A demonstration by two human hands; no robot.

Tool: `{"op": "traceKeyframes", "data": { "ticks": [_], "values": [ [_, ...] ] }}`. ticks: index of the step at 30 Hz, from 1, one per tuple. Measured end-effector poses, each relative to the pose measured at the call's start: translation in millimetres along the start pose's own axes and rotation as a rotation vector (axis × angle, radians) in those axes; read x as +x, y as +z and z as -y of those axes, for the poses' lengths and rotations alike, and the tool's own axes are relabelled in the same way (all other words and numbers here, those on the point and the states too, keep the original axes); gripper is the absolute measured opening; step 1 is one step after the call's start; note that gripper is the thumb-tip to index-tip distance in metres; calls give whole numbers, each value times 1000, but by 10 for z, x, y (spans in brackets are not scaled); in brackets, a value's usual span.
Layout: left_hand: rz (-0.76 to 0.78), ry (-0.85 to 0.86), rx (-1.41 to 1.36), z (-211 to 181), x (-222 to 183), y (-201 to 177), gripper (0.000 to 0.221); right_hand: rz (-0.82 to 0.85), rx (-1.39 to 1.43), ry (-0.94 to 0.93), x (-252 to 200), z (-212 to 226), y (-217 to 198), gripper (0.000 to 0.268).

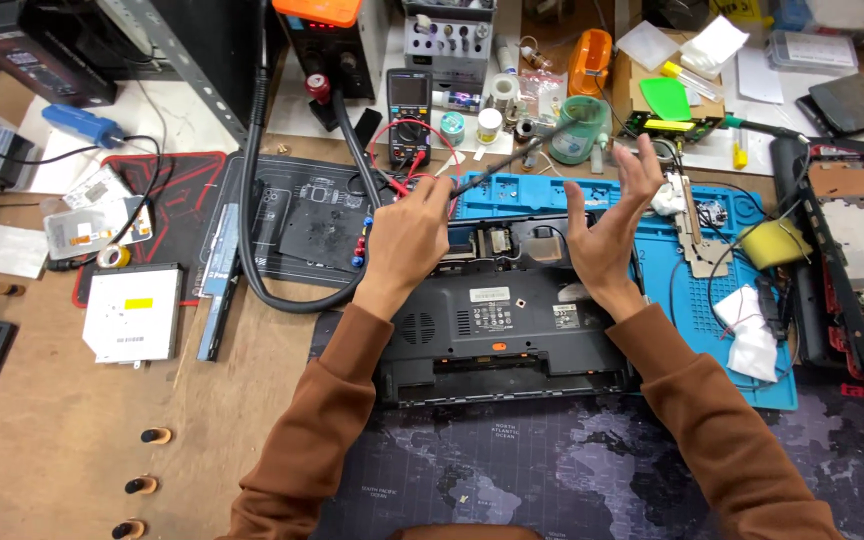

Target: Disassembling a laptop by removing screws and internal components using a screwdriver

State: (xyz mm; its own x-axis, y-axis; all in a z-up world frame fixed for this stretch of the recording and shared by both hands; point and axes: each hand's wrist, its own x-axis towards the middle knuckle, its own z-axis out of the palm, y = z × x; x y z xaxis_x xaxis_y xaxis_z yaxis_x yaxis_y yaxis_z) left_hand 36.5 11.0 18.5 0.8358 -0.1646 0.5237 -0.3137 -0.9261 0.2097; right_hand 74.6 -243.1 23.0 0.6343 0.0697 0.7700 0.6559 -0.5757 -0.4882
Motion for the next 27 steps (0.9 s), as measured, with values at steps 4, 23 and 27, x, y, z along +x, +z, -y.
{"op": "traceKeyframes", "data": {
  "ticks": [4, 23, 27],
  "values": [
    [-166, -135, -190, -33, 20, -416, 30, 132, 195, 73, 16, 347, 124, 43],
    [-14, -704, -451, 802, -1036, -972, 39, 840, 777, 776, -33, 1387, 1656, 44],
    [120, -530, 74, 907, -1260, -798, 35, 849, 733, 821, -62, 1295, 1927, 47]
  ]
}}
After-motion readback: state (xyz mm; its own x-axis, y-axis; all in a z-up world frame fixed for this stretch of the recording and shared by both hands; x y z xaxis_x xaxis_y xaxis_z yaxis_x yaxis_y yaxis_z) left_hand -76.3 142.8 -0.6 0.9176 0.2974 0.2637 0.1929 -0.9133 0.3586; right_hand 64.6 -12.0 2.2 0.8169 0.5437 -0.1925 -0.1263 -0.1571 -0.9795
